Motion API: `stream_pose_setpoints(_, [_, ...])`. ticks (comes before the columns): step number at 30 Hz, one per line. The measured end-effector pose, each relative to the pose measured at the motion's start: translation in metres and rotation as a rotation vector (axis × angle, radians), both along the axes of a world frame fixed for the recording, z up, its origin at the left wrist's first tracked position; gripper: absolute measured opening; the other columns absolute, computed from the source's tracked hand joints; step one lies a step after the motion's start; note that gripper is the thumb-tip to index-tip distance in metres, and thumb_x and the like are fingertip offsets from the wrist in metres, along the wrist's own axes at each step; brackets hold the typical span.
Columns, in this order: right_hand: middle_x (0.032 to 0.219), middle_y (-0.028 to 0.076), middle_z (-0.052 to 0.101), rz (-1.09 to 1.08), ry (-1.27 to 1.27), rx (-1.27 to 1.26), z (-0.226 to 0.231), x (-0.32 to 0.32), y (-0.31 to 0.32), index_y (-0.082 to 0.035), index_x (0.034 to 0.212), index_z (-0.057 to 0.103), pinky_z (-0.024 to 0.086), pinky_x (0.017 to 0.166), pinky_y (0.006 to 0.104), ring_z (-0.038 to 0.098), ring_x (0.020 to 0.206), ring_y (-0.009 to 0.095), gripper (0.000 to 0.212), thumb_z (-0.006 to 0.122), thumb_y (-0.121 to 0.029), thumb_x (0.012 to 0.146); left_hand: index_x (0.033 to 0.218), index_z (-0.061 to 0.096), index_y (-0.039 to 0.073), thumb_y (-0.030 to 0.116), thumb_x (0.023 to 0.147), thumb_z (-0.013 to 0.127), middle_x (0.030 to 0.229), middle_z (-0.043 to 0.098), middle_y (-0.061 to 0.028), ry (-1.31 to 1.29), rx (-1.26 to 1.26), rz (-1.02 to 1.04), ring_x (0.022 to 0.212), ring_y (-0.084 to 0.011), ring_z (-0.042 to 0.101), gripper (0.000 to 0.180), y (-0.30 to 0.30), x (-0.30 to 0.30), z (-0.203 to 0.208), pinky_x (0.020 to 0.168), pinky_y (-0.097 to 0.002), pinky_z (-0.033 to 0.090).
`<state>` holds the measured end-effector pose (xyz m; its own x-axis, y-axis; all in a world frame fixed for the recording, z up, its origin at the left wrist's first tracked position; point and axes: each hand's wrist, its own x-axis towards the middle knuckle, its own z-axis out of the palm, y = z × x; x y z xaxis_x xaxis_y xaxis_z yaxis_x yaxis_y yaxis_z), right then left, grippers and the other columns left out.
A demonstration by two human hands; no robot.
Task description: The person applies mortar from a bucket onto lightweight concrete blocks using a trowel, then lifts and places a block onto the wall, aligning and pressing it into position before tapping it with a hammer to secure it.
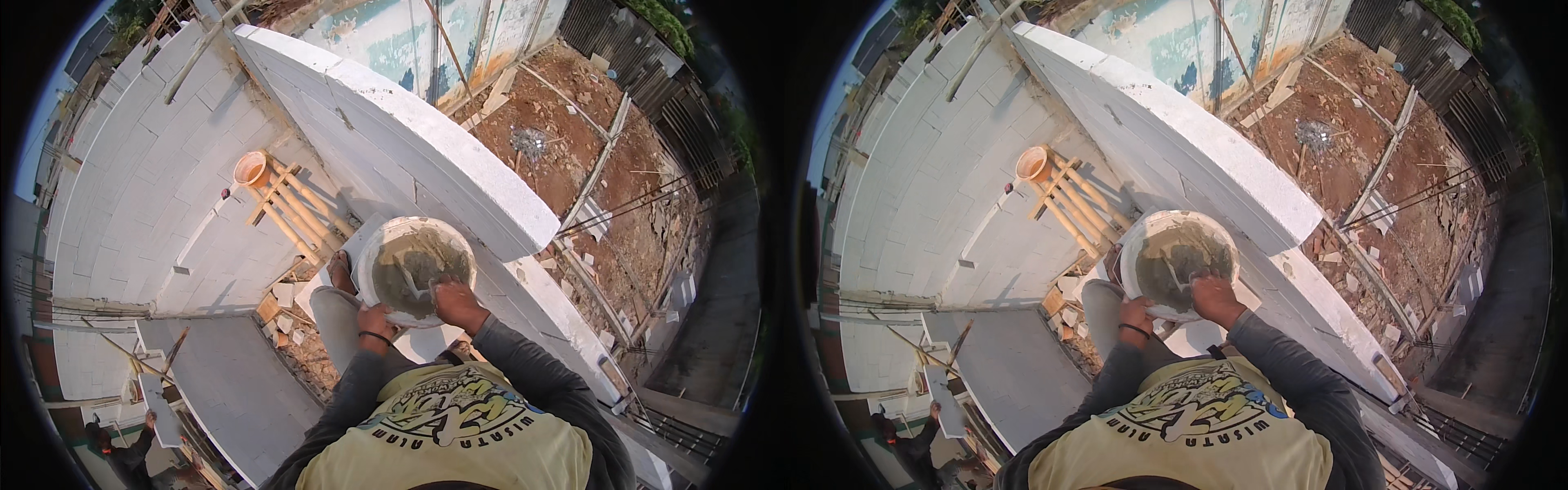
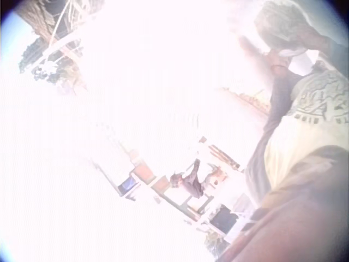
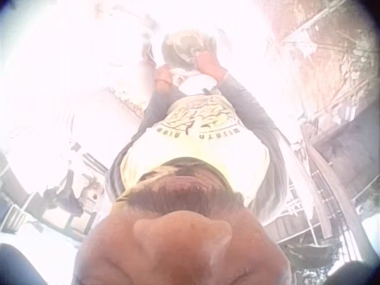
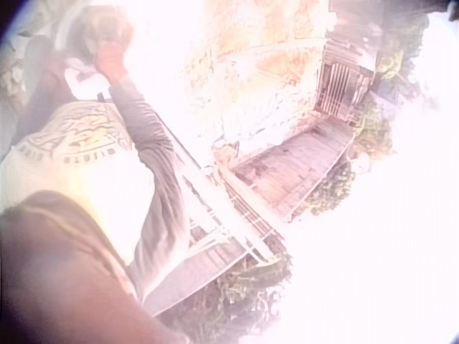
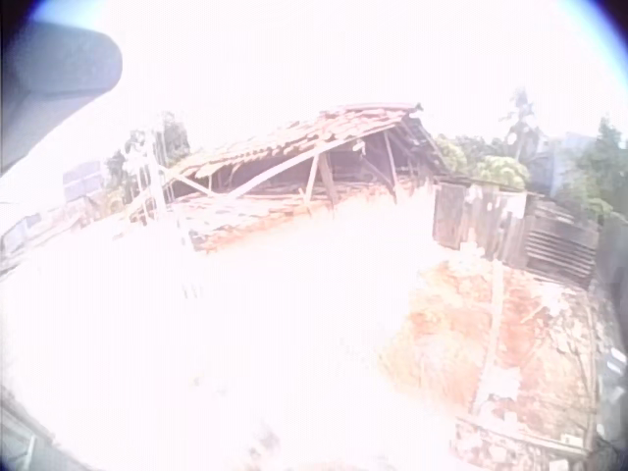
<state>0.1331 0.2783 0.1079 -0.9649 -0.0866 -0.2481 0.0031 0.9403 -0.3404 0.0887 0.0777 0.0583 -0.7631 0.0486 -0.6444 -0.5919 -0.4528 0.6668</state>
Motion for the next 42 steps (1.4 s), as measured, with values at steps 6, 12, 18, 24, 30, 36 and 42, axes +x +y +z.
stream_pose_setpoints(6, [0.108,0.020,0.058,-0.346,0.370,-0.674,0.117,0.117,0.056,-0.001,0.124,0.056,0.048,0.086,0.0457,0.060,0.096,0.040,0.037,0.061,-0.014,0.090,0.111,0.050,0.000,-0.012,0.071,0.050,0.097,0.055,-0.0128,-0.007,-0.080,-0.047,0.090,-0.0319,0.059,0.042,-0.014,0.007,-0.001,0.085,-0.0527,0.053])
stream_pose_setpoints(12, [0.099,0.020,0.060,-0.788,0.351,-0.679,0.081,0.286,0.103,0.000,0.109,0.061,0.048,0.079,0.0458,0.060,0.089,0.039,0.023,0.062,-0.009,0.088,0.121,0.047,-0.015,-0.010,0.060,0.053,0.125,0.055,-0.0255,-0.012,-0.054,-0.097,0.115,-0.0441,0.055,0.061,-0.073,0.003,0.074,0.104,-0.0616,0.044])
stream_pose_setpoints(18, [0.088,0.020,0.064,-1.362,0.488,-0.308,-0.009,0.429,0.128,0.002,0.102,0.064,0.050,0.071,0.0439,0.060,0.079,0.041,0.016,0.058,-0.006,0.090,0.125,0.046,-0.016,-0.009,0.064,0.053,0.132,0.051,-0.0288,0.053,-0.060,0.059,0.122,-0.0477,0.048,0.062,-0.126,-0.025,0.095,0.109,-0.0609,0.038])
stream_pose_setpoints(24, [0.092,0.024,0.064,-1.829,0.634,0.139,-0.071,0.542,0.208,0.003,0.102,0.064,0.048,0.082,0.0460,0.062,0.090,0.040,0.021,0.063,-0.013,0.088,0.124,0.045,-0.019,-0.001,0.076,0.051,0.131,0.050,-0.0328,-0.109,0.059,0.059,0.123,-0.0490,0.048,0.052,-0.202,-0.065,0.072,0.107,-0.0585,0.042])
stream_pose_setpoints(30, [0.112,0.022,0.055,-1.727,0.504,0.465,-0.061,0.544,0.225,0.000,0.112,0.060,0.043,0.091,0.0458,0.052,0.104,0.039,0.031,0.062,-0.004,0.081,0.118,0.049,-0.018,0.000,0.082,0.052,0.126,0.055,-0.0310,-0.039,-0.050,0.408,0.118,-0.0457,0.053,0.041,-0.139,-0.030,0.101,0.102,-0.0622,0.044])
stream_pose_setpoints(36, [0.128,0.019,0.047,-1.498,0.422,0.446,-0.075,0.555,0.214,-0.001,0.124,0.054,0.038,0.096,0.0491,0.044,0.117,0.040,0.050,0.063,-0.001,0.075,0.121,0.050,-0.007,0.005,0.090,0.059,0.117,0.058,-0.0210,0.026,-0.305,0.097,0.106,-0.0302,0.057,0.034,-0.184,-0.019,0.076,0.096,-0.0434,0.050])
stream_pose_setpoints(42, [0.130,0.019,0.046,-1.447,0.374,0.410,-0.070,0.565,0.214,-0.001,0.127,0.052,0.040,0.096,0.0489,0.044,0.118,0.039,0.054,0.061,0.001,0.074,0.107,0.066,-0.002,0.036,0.075,0.082,0.095,0.071,-0.0163,0.306,-1.623,-0.499,0.083,-0.0205,0.064,0.053,-0.089,0.070,0.105,0.079,-0.0313,0.051])
